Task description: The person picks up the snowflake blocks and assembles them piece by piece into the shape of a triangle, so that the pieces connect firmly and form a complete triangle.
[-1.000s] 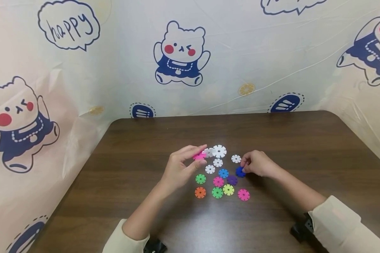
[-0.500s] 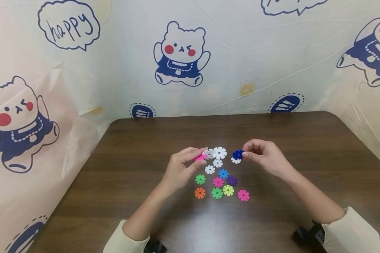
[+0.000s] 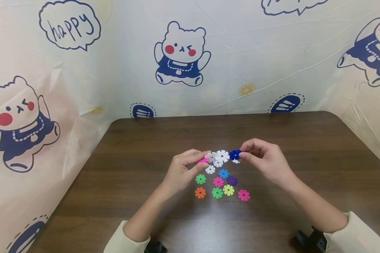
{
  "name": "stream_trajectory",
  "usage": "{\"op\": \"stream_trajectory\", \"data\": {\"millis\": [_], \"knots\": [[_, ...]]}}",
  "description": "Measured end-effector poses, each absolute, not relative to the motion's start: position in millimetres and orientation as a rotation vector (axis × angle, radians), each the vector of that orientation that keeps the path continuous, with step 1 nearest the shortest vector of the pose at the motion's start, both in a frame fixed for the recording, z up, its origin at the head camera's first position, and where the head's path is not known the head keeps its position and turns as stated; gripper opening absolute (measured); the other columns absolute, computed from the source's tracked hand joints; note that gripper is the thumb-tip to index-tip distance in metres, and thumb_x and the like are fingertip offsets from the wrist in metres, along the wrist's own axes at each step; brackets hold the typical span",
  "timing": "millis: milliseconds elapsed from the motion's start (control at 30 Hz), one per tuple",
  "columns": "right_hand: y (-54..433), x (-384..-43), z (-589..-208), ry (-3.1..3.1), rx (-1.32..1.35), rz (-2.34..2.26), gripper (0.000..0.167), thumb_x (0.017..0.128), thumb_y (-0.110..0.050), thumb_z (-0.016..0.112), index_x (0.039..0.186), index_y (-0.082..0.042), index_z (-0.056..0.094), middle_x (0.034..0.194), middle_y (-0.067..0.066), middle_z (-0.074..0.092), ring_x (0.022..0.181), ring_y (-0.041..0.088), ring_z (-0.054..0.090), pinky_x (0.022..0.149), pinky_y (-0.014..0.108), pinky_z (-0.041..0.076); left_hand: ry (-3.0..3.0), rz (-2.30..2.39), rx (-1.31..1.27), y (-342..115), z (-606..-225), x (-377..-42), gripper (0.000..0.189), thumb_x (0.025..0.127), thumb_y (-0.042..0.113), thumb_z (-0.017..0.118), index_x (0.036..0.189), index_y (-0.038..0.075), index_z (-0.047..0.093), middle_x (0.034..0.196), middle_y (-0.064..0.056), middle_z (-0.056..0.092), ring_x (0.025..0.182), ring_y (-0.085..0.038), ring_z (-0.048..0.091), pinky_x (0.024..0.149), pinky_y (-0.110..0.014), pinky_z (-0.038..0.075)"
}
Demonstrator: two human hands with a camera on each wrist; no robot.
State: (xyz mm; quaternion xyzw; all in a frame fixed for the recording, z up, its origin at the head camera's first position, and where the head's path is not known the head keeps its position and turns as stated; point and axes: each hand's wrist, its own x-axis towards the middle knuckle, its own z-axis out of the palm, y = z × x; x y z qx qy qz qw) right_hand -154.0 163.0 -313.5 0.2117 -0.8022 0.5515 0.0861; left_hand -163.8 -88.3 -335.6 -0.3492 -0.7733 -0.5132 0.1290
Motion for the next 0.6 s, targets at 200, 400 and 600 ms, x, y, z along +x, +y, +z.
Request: {"op": "stream_trajectory", "data": {"millis": [200, 400, 600], "knots": [[159.5, -152.1, -315.8, -2.392, 0.645, 1.517, 0.011, 0.079, 0.000, 0.070, 0.090, -0.003, 0.066, 0.080, 0.004, 0.067, 0.065, 0.015, 0.062, 0.060, 0.027, 0.054, -2.247, -1.489, -1.037, -87.3, -334.0, -161.2, 0.034, 0.080, 0.003, 0.070, 0.114, -0.002, 0.064, 0.092, -0.009, 0.066, 0.079, -0.015, 0.059, 0.057, -0.028, 0.052], [155.9, -151.9, -320.0, -2.350, 0.625, 1.486, 0.008, 0.078, 0.000, 0.071, 0.085, -0.004, 0.069, 0.078, 0.004, 0.067, 0.061, 0.013, 0.059, 0.054, 0.022, 0.050, -2.231, -1.474, -1.053, -86.3, -337.8, -161.4, 0.033, 0.080, 0.001, 0.069, 0.112, -0.005, 0.063, 0.093, -0.010, 0.065, 0.078, -0.015, 0.060, 0.060, -0.026, 0.053], [154.7, -153.3, -322.6, -2.329, 0.648, 1.503, 0.008, 0.077, 0.002, 0.071, 0.083, -0.003, 0.069, 0.076, 0.003, 0.067, 0.058, 0.018, 0.056, 0.049, 0.021, 0.047, -2.165, -1.456, -1.073, -85.1, -341.4, -161.6, 0.033, 0.076, -0.005, 0.071, 0.109, -0.007, 0.064, 0.092, -0.012, 0.065, 0.080, -0.017, 0.061, 0.068, -0.026, 0.054]]}}
